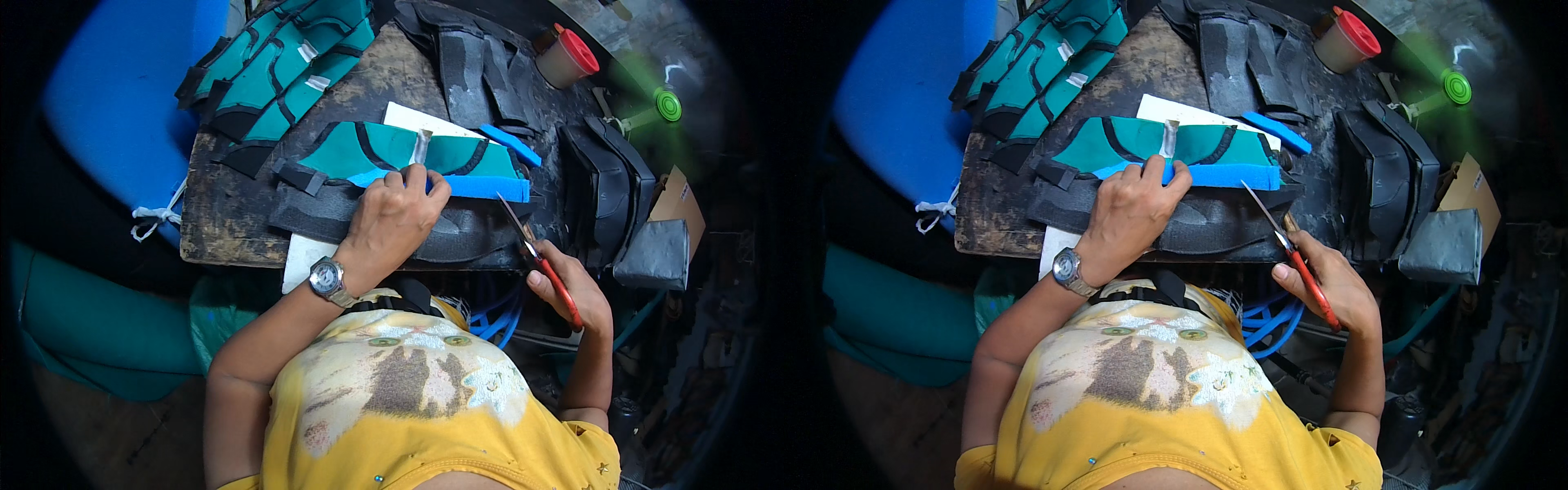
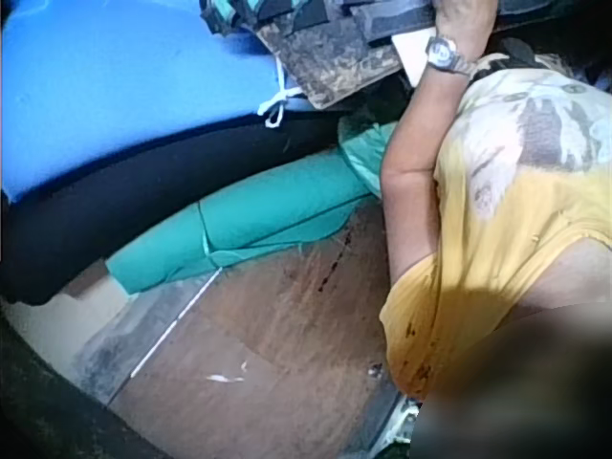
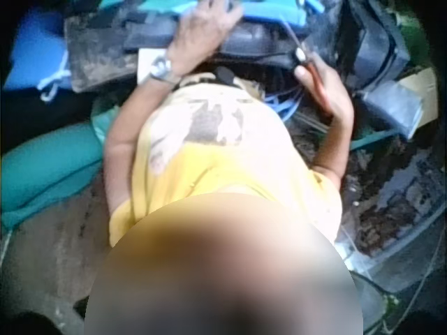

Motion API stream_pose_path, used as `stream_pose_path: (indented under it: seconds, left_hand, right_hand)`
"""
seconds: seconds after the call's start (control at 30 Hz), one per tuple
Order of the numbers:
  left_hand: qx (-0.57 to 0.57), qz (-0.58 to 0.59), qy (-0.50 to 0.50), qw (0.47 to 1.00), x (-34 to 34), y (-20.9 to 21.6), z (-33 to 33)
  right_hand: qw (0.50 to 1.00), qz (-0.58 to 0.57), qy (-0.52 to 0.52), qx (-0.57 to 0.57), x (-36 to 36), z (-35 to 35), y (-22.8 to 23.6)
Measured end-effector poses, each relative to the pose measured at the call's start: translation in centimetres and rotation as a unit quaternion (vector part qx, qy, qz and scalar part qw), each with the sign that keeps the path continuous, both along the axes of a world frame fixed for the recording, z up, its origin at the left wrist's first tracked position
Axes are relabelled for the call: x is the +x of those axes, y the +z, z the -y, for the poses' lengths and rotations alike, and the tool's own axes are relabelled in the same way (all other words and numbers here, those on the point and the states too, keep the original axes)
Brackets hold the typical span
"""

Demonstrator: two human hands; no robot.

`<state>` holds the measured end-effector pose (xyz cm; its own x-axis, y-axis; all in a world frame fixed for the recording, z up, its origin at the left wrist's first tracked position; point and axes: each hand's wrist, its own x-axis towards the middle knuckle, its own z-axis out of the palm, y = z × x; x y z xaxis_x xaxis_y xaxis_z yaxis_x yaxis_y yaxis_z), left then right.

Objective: The person assembles green life jackets by hand, attaching black fabric strips to the edges. They use a hammer to press the strips into place and scissors to trim excess material. The person works on multiple life jackets, stacking them as they complete each one.

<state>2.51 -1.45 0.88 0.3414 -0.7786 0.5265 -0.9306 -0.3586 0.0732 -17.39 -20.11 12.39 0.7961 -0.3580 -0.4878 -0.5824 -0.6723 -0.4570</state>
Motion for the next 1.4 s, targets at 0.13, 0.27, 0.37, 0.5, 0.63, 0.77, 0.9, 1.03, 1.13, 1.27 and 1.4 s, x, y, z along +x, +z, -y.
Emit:
stream_pose_path:
  seconds: [0.13,0.27,0.37,0.5,0.63,0.77,0.9,1.03,1.13,1.27,1.4]
  left_hand:
    - [0.021,-0.001,0.028,0.999,-0.8,0.1,-0.2]
    - [0.069,0.032,0.019,0.997,-2.0,0.1,-0.3]
    - [0.118,0.077,0.037,0.989,-2.5,0.0,0.0]
    - [0.068,0.030,0.011,0.997,-2.4,0.4,-0.2]
    - [-0.121,-0.066,-0.054,0.989,-2.7,2.0,-1.2]
    - [-0.164,-0.387,-0.178,0.890,-3.7,3.3,0.1]
    - [-0.359,-0.659,-0.151,0.644,-2.0,3.3,4.2]
    - [-0.393,-0.660,-0.203,0.607,-0.3,3.8,6.8]
    - [-0.407,-0.622,-0.232,0.628,0.6,5.2,8.3]
    - [-0.361,-0.610,-0.258,0.656,1.3,7.1,9.6]
    - [-0.350,-0.611,-0.271,0.656,1.3,8.1,10.8]
  right_hand:
    - [0.997,-0.008,-0.082,0.007,-0.2,-0.3,0.4]
    - [0.997,0.004,-0.081,-0.011,0.0,0.0,0.0]
    - [0.997,-0.002,-0.068,-0.021,0.2,0.4,-0.9]
    - [0.996,0.057,-0.074,0.013,-0.3,0.1,-1.3]
    - [0.969,0.095,-0.180,0.137,-1.4,-0.6,0.0]
    - [0.952,0.185,-0.150,0.191,-1.6,-1.4,0.5]
    - [0.964,0.200,-0.113,0.131,-1.2,-1.8,0.1]
    - [0.970,0.178,-0.120,0.113,-0.5,-1.0,-0.2]
    - [0.970,0.223,-0.063,0.079,0.2,0.4,0.0]
    - [0.971,0.216,-0.031,0.100,1.0,2.0,0.9]
    - [0.955,0.258,0.007,0.146,2.1,2.8,1.4]
